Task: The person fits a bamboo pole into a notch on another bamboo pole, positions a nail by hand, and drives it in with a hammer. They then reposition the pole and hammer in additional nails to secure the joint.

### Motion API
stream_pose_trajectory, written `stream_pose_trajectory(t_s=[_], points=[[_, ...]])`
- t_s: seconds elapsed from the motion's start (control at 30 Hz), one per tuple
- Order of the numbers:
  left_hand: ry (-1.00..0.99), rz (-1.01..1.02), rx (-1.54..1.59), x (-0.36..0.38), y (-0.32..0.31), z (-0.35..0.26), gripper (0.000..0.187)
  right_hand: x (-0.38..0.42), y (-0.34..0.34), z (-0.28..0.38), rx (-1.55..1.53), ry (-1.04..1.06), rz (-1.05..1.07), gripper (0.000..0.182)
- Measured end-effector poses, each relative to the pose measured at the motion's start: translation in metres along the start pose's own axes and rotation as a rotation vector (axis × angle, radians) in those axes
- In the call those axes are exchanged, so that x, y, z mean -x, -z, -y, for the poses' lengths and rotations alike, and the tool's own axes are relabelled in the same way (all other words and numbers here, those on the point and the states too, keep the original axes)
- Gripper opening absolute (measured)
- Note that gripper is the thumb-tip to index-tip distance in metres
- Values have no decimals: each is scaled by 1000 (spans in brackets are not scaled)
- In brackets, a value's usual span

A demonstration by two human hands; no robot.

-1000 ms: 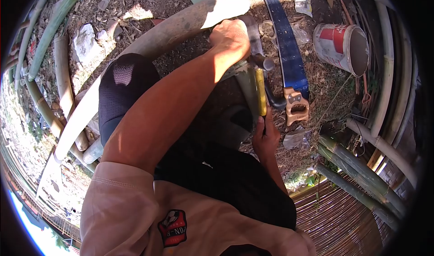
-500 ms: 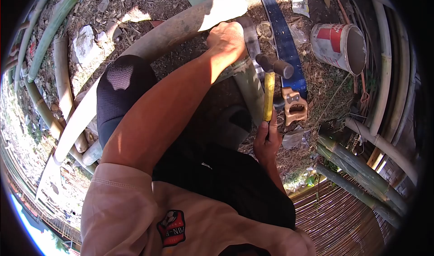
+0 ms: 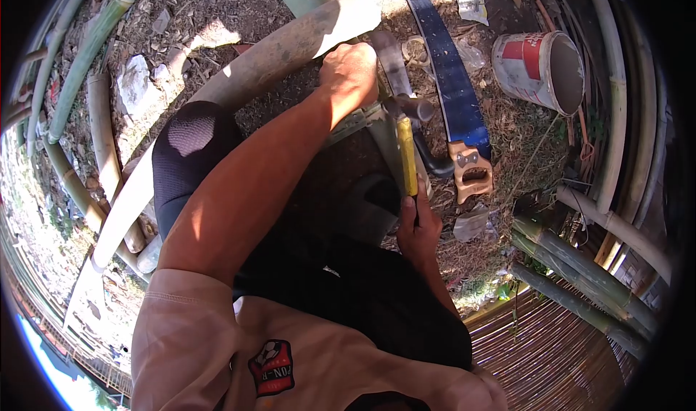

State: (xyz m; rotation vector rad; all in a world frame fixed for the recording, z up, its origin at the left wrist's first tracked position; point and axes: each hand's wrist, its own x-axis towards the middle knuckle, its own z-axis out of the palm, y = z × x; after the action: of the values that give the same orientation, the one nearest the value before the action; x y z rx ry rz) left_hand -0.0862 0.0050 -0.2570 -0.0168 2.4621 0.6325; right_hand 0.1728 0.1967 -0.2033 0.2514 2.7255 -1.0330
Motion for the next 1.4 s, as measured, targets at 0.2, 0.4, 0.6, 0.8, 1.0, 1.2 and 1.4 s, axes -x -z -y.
stream_pose_trajectory(t_s=[0.2,0.4,0.6,0.8,1.0,1.2,1.4], points=[[-283,-7,65,10,1,13,13,0,-10,-8,-114,5,-182,39],[-694,-115,-33,19,2,23,14,-19,11,-20,-233,-260,-12,31],[-901,40,-277,12,17,16,21,-36,36,-31,-307,-225,24,23],[-979,-76,-482,22,11,18,26,-37,41,-42,-279,-231,97,26],[-669,-43,-245,5,8,-3,26,-41,40,-45,-279,-275,140,29],[-801,-416,52,-91,-8,-58,20,-38,31,-43,-253,-217,-7,29],[-674,-472,48,-179,-15,-122,23,-34,14,-53,-240,-316,-99,34]])
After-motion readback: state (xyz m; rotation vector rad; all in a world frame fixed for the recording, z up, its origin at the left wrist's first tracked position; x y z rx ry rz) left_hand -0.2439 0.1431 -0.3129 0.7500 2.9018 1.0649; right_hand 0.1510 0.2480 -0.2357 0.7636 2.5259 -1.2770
